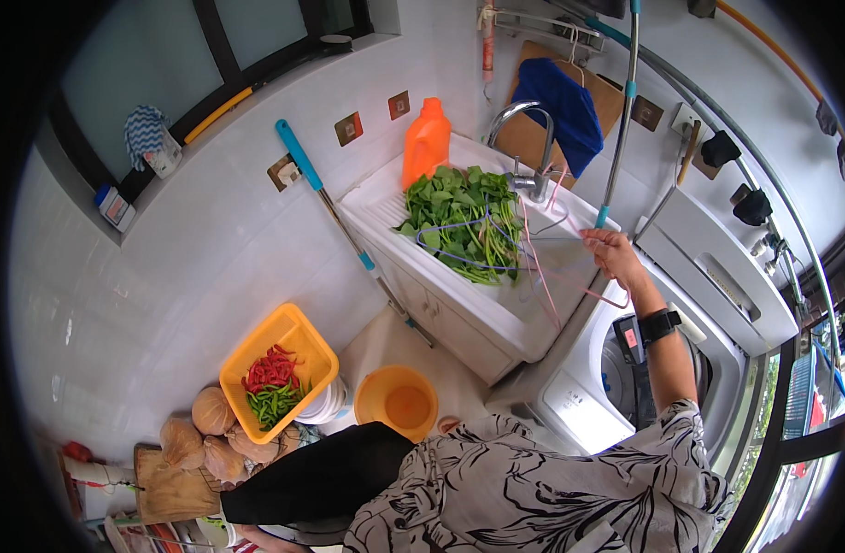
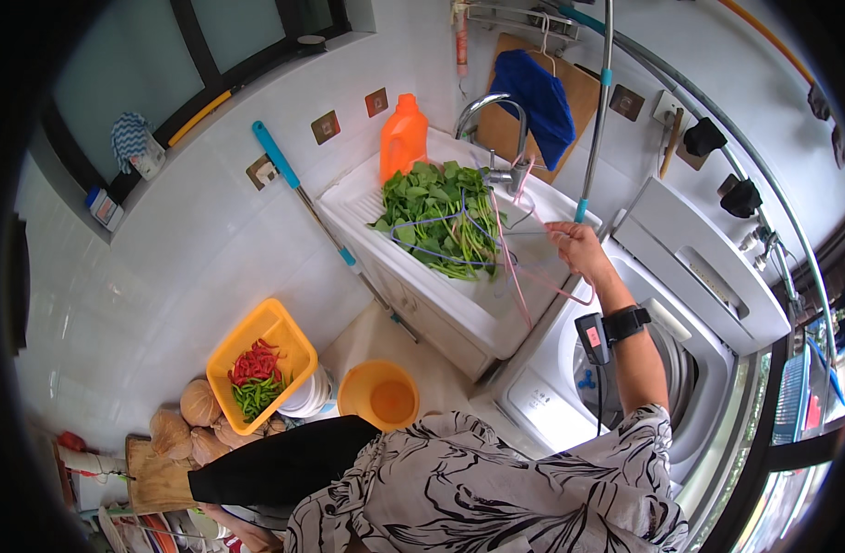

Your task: The person hangs wet clothes on hangers and places them on a drying rack.

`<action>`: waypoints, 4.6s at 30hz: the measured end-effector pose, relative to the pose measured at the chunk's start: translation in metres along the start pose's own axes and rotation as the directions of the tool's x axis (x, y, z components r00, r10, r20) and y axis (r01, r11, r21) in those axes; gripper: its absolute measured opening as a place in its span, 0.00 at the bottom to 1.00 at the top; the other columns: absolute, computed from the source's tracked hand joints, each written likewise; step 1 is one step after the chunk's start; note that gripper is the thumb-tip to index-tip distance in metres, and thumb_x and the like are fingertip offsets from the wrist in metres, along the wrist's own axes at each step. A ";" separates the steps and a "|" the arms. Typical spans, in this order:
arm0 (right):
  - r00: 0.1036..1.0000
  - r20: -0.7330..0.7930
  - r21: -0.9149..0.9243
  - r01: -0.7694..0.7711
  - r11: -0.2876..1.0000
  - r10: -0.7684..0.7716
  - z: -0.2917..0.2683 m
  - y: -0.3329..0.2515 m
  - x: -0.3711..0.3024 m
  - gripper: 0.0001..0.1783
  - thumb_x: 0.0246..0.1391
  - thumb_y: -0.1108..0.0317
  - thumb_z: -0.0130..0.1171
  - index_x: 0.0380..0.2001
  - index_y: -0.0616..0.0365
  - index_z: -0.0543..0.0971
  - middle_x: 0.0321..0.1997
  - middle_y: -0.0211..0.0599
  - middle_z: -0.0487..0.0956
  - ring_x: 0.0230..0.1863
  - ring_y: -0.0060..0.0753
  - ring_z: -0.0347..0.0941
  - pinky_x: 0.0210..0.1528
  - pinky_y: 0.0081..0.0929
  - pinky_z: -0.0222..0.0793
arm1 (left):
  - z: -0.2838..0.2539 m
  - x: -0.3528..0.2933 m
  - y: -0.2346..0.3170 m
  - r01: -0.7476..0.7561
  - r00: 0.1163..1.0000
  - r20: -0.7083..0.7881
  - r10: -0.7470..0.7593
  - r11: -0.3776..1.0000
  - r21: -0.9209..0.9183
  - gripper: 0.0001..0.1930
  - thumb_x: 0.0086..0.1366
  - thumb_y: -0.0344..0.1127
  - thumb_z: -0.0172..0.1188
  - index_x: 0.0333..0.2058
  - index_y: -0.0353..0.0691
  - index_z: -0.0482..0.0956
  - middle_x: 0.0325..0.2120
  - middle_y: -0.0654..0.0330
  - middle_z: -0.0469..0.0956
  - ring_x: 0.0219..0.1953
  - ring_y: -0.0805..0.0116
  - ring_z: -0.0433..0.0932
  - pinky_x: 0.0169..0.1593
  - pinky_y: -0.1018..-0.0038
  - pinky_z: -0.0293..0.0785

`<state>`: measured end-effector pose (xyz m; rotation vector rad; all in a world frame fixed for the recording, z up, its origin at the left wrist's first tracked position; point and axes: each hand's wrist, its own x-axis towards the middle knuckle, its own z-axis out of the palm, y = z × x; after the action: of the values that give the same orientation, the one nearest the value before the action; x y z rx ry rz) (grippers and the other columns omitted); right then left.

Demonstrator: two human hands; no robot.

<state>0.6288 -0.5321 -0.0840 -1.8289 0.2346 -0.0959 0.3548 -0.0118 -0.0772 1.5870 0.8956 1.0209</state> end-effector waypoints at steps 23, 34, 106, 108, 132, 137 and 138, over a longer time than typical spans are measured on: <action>0.788 0.574 0.465 -0.539 0.703 0.225 0.155 0.040 -0.125 0.11 0.55 0.68 0.47 0.41 0.58 0.71 0.10 0.18 0.54 0.08 0.12 0.46 0.07 0.11 0.41 | -0.165 0.011 -0.030 0.296 0.955 0.153 -0.255 0.778 -0.554 0.16 0.61 0.42 0.44 0.42 0.39 0.71 0.33 0.63 0.74 0.36 0.71 0.73 0.44 0.76 0.68; 0.764 0.179 0.332 0.546 0.769 -0.620 0.241 -0.064 -0.146 0.18 0.54 0.72 0.47 0.49 0.54 0.66 0.13 0.14 0.58 0.13 0.07 0.50 0.14 0.11 0.43 | -0.191 0.036 0.018 0.423 0.905 0.354 -0.236 0.578 -0.698 0.14 0.61 0.40 0.49 0.42 0.40 0.72 0.36 0.61 0.76 0.38 0.68 0.75 0.46 0.72 0.71; -0.405 0.333 0.849 0.522 0.084 -0.852 0.408 -0.277 -0.296 0.12 0.35 0.68 0.68 0.15 0.64 0.74 0.11 0.29 0.68 0.13 0.16 0.59 0.15 0.16 0.51 | -0.211 -0.051 0.072 -0.375 0.927 0.193 0.321 0.777 0.506 0.15 0.57 0.40 0.56 0.27 0.30 0.73 0.19 0.55 0.69 0.22 0.64 0.67 0.28 0.72 0.64; -0.382 0.285 0.822 0.569 0.019 -0.879 0.417 -0.280 -0.305 0.14 0.34 0.71 0.68 0.14 0.62 0.71 0.13 0.28 0.65 0.17 0.19 0.60 0.18 0.18 0.51 | -0.204 -0.058 0.070 -0.304 0.952 0.180 0.248 0.841 0.447 0.15 0.59 0.39 0.54 0.24 0.29 0.71 0.14 0.54 0.64 0.16 0.67 0.61 0.23 0.72 0.60; -0.715 0.627 0.089 -0.328 0.941 -0.309 0.543 -0.119 -0.458 0.08 0.55 0.69 0.49 0.35 0.60 0.74 0.30 0.25 0.75 0.30 0.13 0.68 0.34 0.11 0.64 | -0.258 -0.218 0.124 0.058 0.573 -0.784 0.237 0.943 0.327 0.13 0.60 0.37 0.53 0.25 0.31 0.71 0.17 0.72 0.65 0.21 0.85 0.58 0.24 0.85 0.55; -0.621 0.491 0.636 -0.224 0.738 -0.611 0.577 -0.181 -0.466 0.10 0.54 0.70 0.50 0.37 0.64 0.74 0.30 0.27 0.76 0.30 0.18 0.70 0.34 0.13 0.65 | -0.277 -0.272 0.132 0.269 0.636 -0.740 0.220 0.835 0.479 0.18 0.58 0.42 0.56 0.19 0.34 0.64 0.13 0.70 0.57 0.19 0.80 0.53 0.21 0.80 0.48; -0.582 0.422 0.773 -0.169 0.611 -0.695 0.578 -0.187 -0.475 0.09 0.53 0.70 0.52 0.36 0.64 0.74 0.29 0.28 0.76 0.29 0.20 0.70 0.33 0.14 0.65 | -0.280 -0.275 0.127 0.280 0.588 -0.782 0.206 0.856 0.436 0.18 0.57 0.42 0.57 0.19 0.34 0.64 0.13 0.70 0.57 0.19 0.81 0.53 0.22 0.81 0.48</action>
<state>0.2940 0.1605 -0.0328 -0.4937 -1.7991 0.9421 0.0016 -0.1930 0.0350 1.4645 1.9906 1.6244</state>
